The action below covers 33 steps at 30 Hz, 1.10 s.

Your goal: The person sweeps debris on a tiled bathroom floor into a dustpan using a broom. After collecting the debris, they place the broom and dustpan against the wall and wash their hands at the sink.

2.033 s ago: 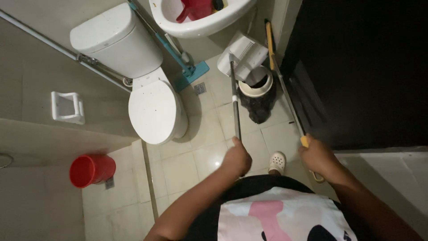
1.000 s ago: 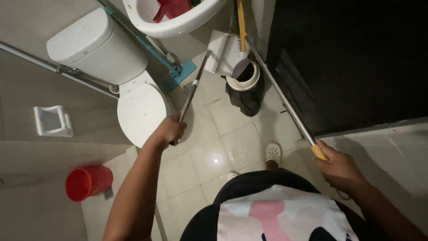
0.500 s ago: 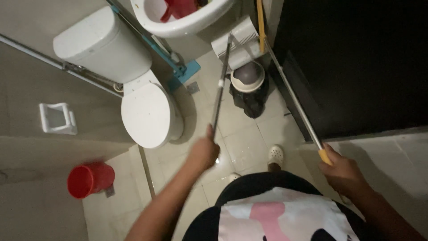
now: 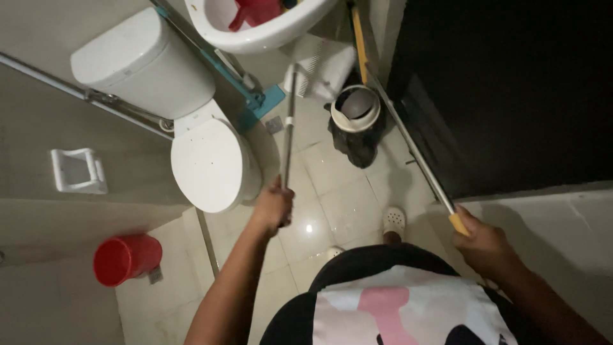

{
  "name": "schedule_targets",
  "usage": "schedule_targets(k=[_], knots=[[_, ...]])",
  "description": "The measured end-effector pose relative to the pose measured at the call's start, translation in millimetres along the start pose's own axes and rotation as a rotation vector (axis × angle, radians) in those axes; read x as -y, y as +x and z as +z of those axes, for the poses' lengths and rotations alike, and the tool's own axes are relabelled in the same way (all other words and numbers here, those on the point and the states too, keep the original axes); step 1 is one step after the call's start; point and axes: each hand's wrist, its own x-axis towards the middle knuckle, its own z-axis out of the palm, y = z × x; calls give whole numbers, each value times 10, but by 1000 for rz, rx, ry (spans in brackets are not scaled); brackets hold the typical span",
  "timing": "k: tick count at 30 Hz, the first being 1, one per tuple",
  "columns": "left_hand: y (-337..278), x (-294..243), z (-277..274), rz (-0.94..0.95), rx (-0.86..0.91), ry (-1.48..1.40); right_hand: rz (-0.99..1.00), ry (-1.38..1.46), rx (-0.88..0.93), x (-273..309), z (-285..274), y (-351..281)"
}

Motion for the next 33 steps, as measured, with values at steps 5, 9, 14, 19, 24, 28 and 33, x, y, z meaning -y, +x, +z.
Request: schedule_targets(k=[5,9,14,19,24,28,33], knots=[[-122,-113,-277,-6,11,-229,-14,-37,-5,93,6,6],[-117,6,-435,-16,39,-317,35,-62,0,254,21,-82],[-311,-89,-354,-39,4,-298,37,-68,2,275,63,-57],[-493,-211,-203,-40,-2,-152,24,-74,12,177,96,83],[-419,-144,-57,58,37,-97,-138,-159,-53,170,126,130],[-461,-187,67,32,41,-79,-18,-103,-25,305,-127,-155],[-585,-277,161,75,56,89,103,-23,39,-14,-312,-188]])
